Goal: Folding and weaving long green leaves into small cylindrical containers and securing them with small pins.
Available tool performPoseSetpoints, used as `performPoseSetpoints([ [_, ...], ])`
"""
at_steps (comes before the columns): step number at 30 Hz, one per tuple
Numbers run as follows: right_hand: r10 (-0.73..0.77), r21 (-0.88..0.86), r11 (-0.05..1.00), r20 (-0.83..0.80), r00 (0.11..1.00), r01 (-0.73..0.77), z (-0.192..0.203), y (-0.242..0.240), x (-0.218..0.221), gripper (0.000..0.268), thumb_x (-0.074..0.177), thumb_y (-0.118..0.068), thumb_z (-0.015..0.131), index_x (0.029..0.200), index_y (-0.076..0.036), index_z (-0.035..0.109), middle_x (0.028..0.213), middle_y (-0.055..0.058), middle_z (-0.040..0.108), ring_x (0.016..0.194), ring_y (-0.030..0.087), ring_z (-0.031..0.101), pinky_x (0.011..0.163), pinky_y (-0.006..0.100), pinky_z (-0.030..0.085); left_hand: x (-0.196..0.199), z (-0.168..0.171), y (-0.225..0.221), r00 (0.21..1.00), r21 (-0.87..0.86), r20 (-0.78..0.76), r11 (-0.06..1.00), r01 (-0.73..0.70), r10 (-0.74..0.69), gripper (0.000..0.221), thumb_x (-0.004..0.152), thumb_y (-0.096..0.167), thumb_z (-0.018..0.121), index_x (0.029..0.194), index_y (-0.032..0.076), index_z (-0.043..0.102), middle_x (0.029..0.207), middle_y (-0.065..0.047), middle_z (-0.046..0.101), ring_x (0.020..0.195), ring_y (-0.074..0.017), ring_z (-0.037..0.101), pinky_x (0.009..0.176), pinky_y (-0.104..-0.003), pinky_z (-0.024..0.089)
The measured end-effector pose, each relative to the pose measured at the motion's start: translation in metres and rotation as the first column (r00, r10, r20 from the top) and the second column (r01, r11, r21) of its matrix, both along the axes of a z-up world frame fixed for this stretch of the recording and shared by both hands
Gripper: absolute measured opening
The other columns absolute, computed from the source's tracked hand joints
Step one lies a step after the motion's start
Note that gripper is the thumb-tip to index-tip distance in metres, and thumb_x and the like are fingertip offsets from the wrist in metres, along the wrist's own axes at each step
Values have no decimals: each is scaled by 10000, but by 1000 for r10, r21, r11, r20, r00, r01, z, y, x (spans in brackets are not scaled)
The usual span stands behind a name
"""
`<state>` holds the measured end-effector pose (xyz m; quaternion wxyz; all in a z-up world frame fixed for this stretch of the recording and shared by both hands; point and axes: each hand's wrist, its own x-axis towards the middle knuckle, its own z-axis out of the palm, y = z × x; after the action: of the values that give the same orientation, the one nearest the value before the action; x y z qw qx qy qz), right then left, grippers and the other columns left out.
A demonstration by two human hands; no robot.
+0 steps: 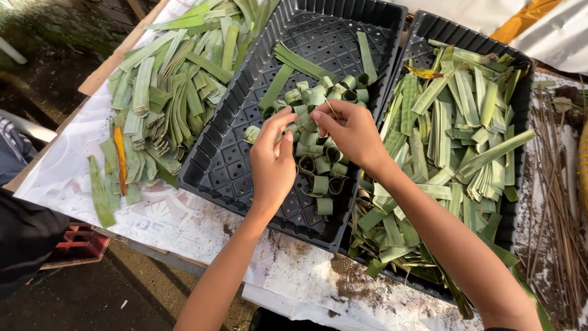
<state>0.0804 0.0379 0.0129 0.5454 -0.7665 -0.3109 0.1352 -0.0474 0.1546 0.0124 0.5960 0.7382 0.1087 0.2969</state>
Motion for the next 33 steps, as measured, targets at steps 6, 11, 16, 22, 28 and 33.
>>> performPoseSetpoints([
  [6,75,-31,997,124,989,-72,12,-11,-11,311,1060,-31,436,1152,-39,733,731,101,676,551,158,450,539,307,412,1,-2,12,997,-3,-71,1000,-6,6,376,980,-87,416,1227,56,661,1297,-148,636,1218,-393,659,959,-522,602],
  [11,93,-506,846,452,887,170,45,-83,-45,235,1108,-222,457,1182,-144,666,773,100,637,626,353,598,597,477,526,-2,-9,-15,973,163,-118,963,215,-197,308,1006,-16,460,1189,80,688,1190,-115,678,1088,-321,717,851,-484,632],
  [16,121,-651,717,471,874,252,-2,-164,-66,217,1061,-244,488,1224,-124,566,883,92,601,905,352,663,693,503,574,18,-17,-65,861,262,-194,821,508,-471,276,1022,53,493,1161,154,709,1168,-28,698,1056,-286,724,781,-443,640],
  [22,195,-642,756,409,892,129,-20,-216,-77,159,1066,-127,461,1129,-54,587,986,77,560,912,360,600,790,438,565,58,-30,-117,692,330,-389,610,721,-608,188,990,43,514,1115,18,652,1275,-173,598,1135,-467,636,867,-609,572],
  [28,-88,-311,939,186,979,144,-22,-233,-21,207,1003,-112,638,1116,23,745,925,178,682,914,341,699,775,452,591,98,-42,-144,622,260,-483,577,774,-617,257,1032,85,450,1212,11,618,1354,-189,531,1221,-489,579,952,-635,515],
  [33,-242,-575,686,397,885,446,-57,-230,38,431,927,-344,741,1273,-125,608,1058,16,581,1187,246,590,804,515,587,136,-66,-151,680,431,-476,525,733,-558,303,1012,37,453,1276,-8,595,1365,-191,540,1366,-445,488,1039,-559,491],
])
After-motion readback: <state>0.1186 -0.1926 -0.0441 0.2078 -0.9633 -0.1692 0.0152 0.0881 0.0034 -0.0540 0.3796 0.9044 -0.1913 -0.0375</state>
